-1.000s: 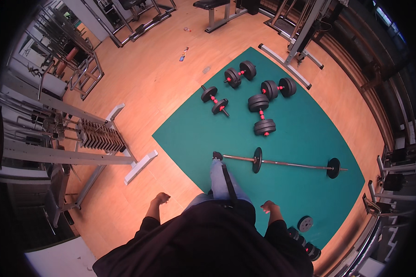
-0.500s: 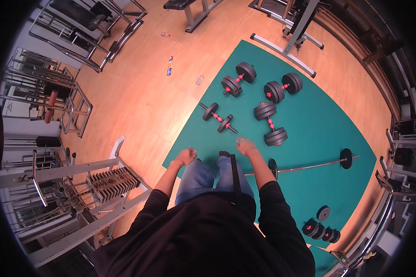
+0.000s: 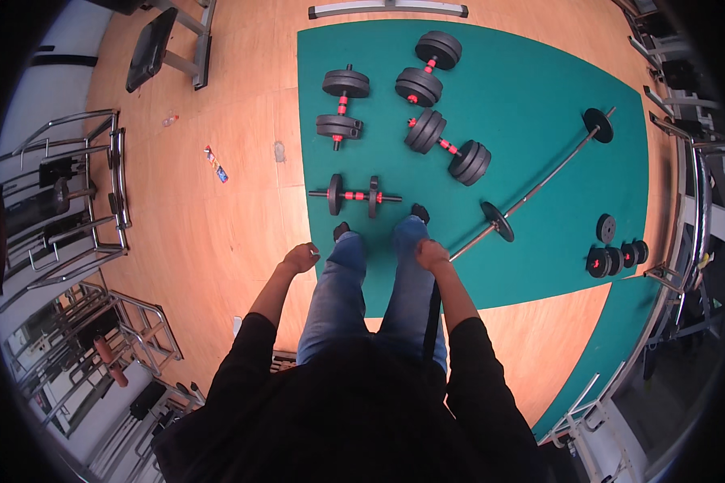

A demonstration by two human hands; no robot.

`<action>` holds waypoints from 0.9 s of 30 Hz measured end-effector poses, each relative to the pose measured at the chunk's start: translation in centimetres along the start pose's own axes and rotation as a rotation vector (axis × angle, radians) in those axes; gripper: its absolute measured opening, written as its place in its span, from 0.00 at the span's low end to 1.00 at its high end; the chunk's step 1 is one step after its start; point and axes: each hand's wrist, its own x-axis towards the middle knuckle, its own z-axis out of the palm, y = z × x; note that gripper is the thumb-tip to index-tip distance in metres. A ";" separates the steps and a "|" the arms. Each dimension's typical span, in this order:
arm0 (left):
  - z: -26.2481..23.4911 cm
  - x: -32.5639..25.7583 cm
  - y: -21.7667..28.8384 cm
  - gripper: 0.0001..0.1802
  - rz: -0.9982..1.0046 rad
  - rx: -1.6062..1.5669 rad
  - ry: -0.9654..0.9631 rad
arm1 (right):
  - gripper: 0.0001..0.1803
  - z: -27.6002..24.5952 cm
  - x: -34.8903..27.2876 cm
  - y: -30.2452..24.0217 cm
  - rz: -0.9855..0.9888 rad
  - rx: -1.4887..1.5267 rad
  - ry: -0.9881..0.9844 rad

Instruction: The person wipes a black padded bench with a cloth, then assembles a dumbbell by sliding weight plates onto a bar and securing them with red collars. The person lifts the dumbbell and places it on the floor, then picks up another dumbbell and returns it to the bench.

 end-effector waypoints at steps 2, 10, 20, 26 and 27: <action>-1.9 1.6 -1.0 0.21 0.020 0.097 -0.034 | 0.16 -0.4 0.0 2.2 0.023 0.014 -0.026; -7.3 9.1 6.3 0.19 0.043 0.156 -0.081 | 0.18 -5.0 5.2 9.1 0.149 0.150 -0.004; -11.0 20.4 29.0 0.15 0.258 0.077 -0.131 | 0.17 -15.2 11.1 20.1 0.207 0.356 -0.007; -12.5 25.7 34.2 0.14 0.317 0.210 -0.055 | 0.18 -16.6 13.5 24.8 0.260 0.360 0.047; -12.7 26.7 34.4 0.14 0.320 0.257 -0.061 | 0.18 -16.6 14.2 25.4 0.284 0.372 0.034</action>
